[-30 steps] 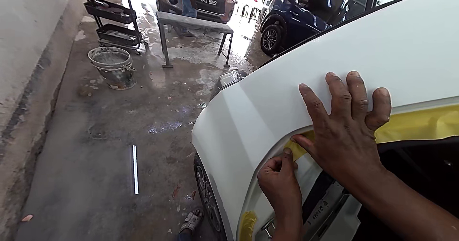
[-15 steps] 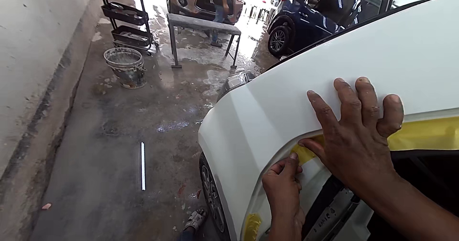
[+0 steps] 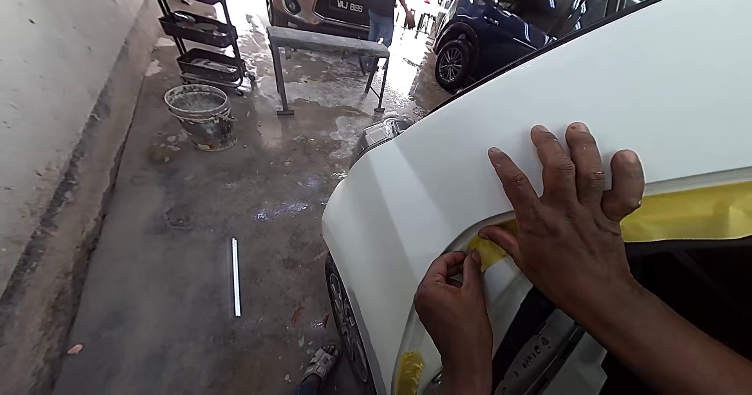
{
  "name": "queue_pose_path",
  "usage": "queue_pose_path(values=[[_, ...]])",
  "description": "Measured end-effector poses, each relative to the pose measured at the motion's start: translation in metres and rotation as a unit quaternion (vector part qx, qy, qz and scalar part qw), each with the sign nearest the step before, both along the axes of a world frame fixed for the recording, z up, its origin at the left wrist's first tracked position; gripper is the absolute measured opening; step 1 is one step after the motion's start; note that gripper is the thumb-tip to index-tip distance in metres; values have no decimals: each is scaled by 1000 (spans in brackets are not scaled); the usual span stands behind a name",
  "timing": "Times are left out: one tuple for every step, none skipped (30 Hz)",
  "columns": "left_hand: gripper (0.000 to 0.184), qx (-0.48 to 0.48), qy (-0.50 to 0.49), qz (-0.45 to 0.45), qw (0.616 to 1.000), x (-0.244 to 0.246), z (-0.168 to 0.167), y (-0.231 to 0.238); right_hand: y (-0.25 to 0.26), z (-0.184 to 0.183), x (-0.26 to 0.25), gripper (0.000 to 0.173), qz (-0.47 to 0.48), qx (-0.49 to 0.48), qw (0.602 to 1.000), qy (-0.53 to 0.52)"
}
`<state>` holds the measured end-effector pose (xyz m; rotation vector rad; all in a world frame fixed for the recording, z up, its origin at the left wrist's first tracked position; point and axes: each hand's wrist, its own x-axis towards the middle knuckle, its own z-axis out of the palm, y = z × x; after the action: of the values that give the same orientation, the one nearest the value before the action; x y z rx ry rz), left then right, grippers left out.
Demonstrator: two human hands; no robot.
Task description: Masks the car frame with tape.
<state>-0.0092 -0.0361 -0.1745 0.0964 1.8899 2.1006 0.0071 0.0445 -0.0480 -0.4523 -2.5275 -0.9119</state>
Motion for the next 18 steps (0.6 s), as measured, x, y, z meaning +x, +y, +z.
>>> queue_pose_path(values=[[10,-1,1,-6,1000,-1,0,0,0,0,0,112,0,0,1000,0],[10,3,-1,-13,1000,-2,0,0,0,0,0,112,-2,0,1000,-1],[10,9,-1,-18,1000,-3,0,0,0,0,0,113,-4,0,1000,-2],[9,8,6,-23,1000,-4,-1,1,0,0,0,113,-6,1,1000,-3],[8,2,17,-25,1000,-5,-2,2,0,0,-1,113,-8,2,1000,-4],[9,-1,28,-23,999,-4,-2,3,0,0,-1,113,-9,4,1000,-5],[9,1,36,-21,999,-3,-3,5,0,0,-1,112,-10,6,1000,-4],[9,7,41,-19,999,-2,-3,5,0,-1,-1,112,-10,5,1000,-3],[10,19,46,-16,999,-1,-4,5,0,-1,0,112,-8,4,1000,-2],[10,34,52,-15,998,0,-5,5,0,-1,0,112,-7,3,1000,-1],[10,50,56,-14,997,1,-6,4,0,-1,0,112,-7,3,1000,-1],[10,64,59,-14,996,1,-6,3,0,-1,0,113,-9,3,1000,-1],[9,75,58,-18,995,1,-6,1,0,-1,0,113,-10,2,1000,-1],[9,83,49,-25,995,-1,-5,0,0,-1,0,114,-11,1,1000,0],[10,88,34,-35,995,-3,-5,-2,0,-1,0,114,-11,-2,1000,0],[11,85,21,-41,995,-4,-3,-2,0,-1,0,114,-12,-4,1000,1],[11,73,14,-44,996,-6,-2,-2,0,-1,0,114,-13,-3,1000,2],[12,58,10,-42,997,-7,0,-1,0,-1,0,114,-14,-4,1000,2]])
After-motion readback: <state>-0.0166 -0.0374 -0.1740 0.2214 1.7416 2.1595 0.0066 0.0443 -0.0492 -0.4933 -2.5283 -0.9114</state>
